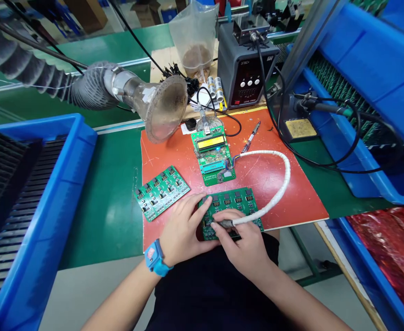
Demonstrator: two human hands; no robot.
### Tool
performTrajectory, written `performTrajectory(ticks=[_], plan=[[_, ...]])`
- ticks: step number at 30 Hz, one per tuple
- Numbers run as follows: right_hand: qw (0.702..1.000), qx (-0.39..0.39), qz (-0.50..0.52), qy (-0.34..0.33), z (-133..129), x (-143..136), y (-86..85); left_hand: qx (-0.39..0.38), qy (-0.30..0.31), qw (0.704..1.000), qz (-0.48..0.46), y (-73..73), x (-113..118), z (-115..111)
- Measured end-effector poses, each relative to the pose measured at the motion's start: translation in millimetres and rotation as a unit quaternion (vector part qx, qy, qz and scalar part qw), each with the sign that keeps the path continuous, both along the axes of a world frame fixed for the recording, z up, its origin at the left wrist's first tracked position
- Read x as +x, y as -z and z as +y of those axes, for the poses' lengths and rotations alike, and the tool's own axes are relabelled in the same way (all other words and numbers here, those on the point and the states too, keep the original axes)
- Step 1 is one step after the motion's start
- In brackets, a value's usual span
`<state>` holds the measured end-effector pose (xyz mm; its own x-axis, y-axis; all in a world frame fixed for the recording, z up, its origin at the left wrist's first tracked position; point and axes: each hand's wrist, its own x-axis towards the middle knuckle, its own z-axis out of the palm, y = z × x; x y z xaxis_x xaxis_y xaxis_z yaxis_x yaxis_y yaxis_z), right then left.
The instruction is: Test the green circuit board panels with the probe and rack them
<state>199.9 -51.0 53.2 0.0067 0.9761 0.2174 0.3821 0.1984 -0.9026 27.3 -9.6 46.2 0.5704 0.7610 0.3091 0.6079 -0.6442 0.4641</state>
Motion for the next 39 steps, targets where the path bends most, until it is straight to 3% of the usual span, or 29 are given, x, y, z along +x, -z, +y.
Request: performTrajectory(ticks=[4, 8, 11, 14, 17, 22, 24, 28, 30, 33, 39], plan=[[0.993, -0.039, 0.109, 0.032, -4, 4, -12.7, 0.014, -0.005, 1.0, -0.028, -4.7, -6, 2], [0.977, -0.06, 0.177, 0.105, -1, 30, -23.3, 0.031, -0.018, 0.999, -0.032, -14.2, -37, 5], [0.975, -0.08, 0.152, 0.138, 4, 56, -18.6, 0.052, -0.086, 0.995, -0.017, -14.8, -73, 9], [0.977, -0.111, 0.12, 0.134, 5, 71, -7.5, 0.053, -0.155, 0.987, 0.001, -5.8, -106, 13], [0.978, -0.127, 0.1, 0.132, 3, 75, 1.5, 0.034, -0.184, 0.982, 0.039, 3.0, -120, 15], [0.981, -0.13, 0.077, 0.125, 0, 72, 5.2, 0.063, -0.19, 0.978, 0.059, -2.8, -92, 8], [0.982, -0.129, 0.07, 0.121, 0, 71, 5.1, 0.082, -0.127, 0.988, 0.033, -5.7, -71, 3], [0.986, -0.118, 0.036, 0.111, 0, 71, 5.7, 0.03, 0.048, 0.998, 0.013, 1.9, -35, -5], [0.989, -0.11, 0.009, 0.103, 0, 72, 6.7, 0.008, 0.082, 0.997, 0.006, 9.2, -25, -5], [0.991, -0.09, -0.047, 0.09, -2, 73, 8.9, -0.004, 0.079, 0.997, -0.004, 16.3, -21, -4], [0.988, -0.055, -0.113, 0.086, 0, 72, 10.7, -0.001, 0.064, 0.998, -0.016, 17.0, -21, -5]])
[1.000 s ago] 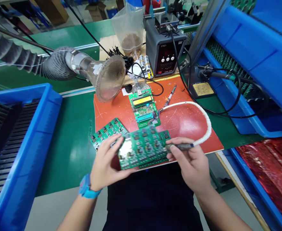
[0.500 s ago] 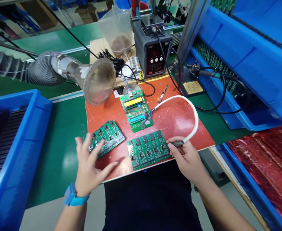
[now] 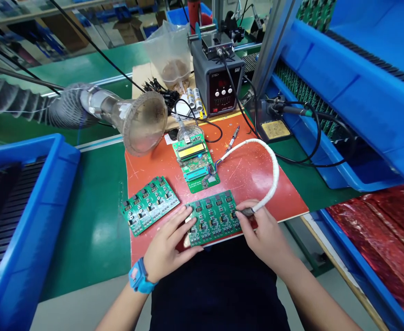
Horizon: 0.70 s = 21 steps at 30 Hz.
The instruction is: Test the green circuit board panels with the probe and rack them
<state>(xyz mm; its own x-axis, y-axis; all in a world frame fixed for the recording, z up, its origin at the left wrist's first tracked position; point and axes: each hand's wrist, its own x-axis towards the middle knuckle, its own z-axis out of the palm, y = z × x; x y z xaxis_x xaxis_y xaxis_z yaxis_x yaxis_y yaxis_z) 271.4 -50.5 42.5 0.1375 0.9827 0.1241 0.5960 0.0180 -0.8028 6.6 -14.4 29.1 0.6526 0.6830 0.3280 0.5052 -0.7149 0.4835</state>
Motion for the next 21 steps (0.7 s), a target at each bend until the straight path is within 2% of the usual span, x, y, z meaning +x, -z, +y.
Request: performTrajectory(ticks=[7, 13, 21], plan=[[0.999, 0.032, 0.034, -0.002, 3.4, 0.2, 6.0, 0.021, -0.008, 1.0, 0.01, 1.2, 0.9, -1.0], [0.996, -0.023, 0.082, -0.006, -1.0, 3.4, 2.0, 0.008, -0.02, 1.0, 0.01, -0.7, 1.2, 0.1], [0.995, -0.037, 0.094, 0.006, -1.8, 3.1, 0.2, -0.024, -0.028, 0.999, -0.008, -1.7, 0.7, 0.6]])
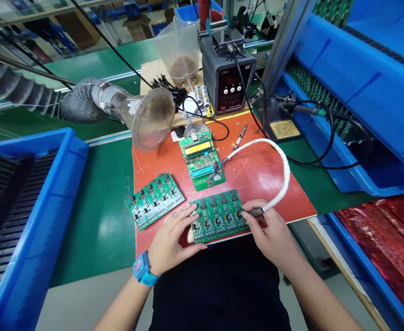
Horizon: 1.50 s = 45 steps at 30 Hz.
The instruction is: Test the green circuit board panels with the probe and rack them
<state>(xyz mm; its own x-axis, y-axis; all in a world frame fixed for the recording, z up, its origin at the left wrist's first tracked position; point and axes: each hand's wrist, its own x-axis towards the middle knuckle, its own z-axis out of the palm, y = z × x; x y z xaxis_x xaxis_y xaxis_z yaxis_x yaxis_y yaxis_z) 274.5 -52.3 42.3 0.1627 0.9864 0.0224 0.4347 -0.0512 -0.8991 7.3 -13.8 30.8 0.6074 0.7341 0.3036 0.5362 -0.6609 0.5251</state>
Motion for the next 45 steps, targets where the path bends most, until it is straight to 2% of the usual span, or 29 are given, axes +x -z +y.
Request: performTrajectory(ticks=[10, 19, 26, 35, 45], plan=[[1.0, 0.015, -0.007, -0.002, 3.3, -1.6, -1.8, 0.042, 0.023, 0.998, 0.035, -1.0, 1.0, 3.4], [1.0, 0.018, -0.017, -0.006, 3.1, -1.5, -3.5, 0.033, 0.023, 0.999, 0.018, 2.6, -0.7, 2.8], [1.0, 0.019, -0.009, -0.004, 2.7, -1.5, -1.7, -0.028, 0.003, 0.999, -0.019, 0.2, 0.4, 0.4], [1.0, 0.003, -0.009, -0.005, 3.1, -1.6, -1.3, -0.026, 0.008, 0.998, -0.053, 2.7, 0.0, 0.4], [1.0, 0.018, -0.016, -0.009, 2.9, -0.9, -1.2, -0.024, 0.012, 0.997, -0.065, 5.7, 0.1, 1.0]])
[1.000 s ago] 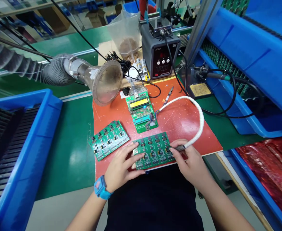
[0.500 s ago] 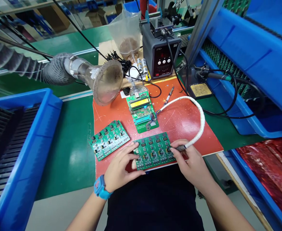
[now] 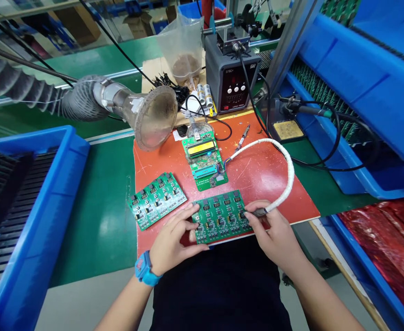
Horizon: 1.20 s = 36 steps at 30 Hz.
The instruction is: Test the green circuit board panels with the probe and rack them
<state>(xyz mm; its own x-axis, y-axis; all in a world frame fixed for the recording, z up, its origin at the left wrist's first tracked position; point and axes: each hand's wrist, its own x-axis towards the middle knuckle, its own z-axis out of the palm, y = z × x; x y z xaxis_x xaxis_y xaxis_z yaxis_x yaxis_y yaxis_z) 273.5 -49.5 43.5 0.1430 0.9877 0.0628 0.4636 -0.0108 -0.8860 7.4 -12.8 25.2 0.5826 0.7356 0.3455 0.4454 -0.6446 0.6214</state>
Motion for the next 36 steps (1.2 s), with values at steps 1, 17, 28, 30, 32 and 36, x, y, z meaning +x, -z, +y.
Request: performTrajectory(ticks=[1, 17, 28, 30, 32, 36], plan=[[1.0, 0.001, 0.0, 0.0, 0.0, 0.0, 0.0, -0.001, 0.0, 1.0, -0.001, 0.1, -0.1, 0.1], [1.0, 0.008, -0.005, -0.002, 0.3, 0.1, 2.0, 0.006, 0.0, 1.0, 0.021, -2.3, -0.3, 0.1], [1.0, 0.006, 0.014, 0.004, -0.2, -0.1, 0.0, 0.012, -0.002, 0.999, 0.035, -2.5, -0.7, 0.3], [1.0, 0.002, 0.024, 0.006, -0.3, 0.1, -1.1, 0.011, -0.001, 0.999, 0.035, -2.1, -1.0, 0.6], [1.0, -0.001, 0.028, 0.008, -0.9, 1.4, -1.6, 0.009, 0.001, 0.999, 0.036, -1.9, -1.2, 0.7], [0.999, -0.015, 0.034, 0.017, -3.7, 5.0, -2.2, 0.007, 0.001, 0.999, 0.037, -1.6, -1.2, 0.5]])
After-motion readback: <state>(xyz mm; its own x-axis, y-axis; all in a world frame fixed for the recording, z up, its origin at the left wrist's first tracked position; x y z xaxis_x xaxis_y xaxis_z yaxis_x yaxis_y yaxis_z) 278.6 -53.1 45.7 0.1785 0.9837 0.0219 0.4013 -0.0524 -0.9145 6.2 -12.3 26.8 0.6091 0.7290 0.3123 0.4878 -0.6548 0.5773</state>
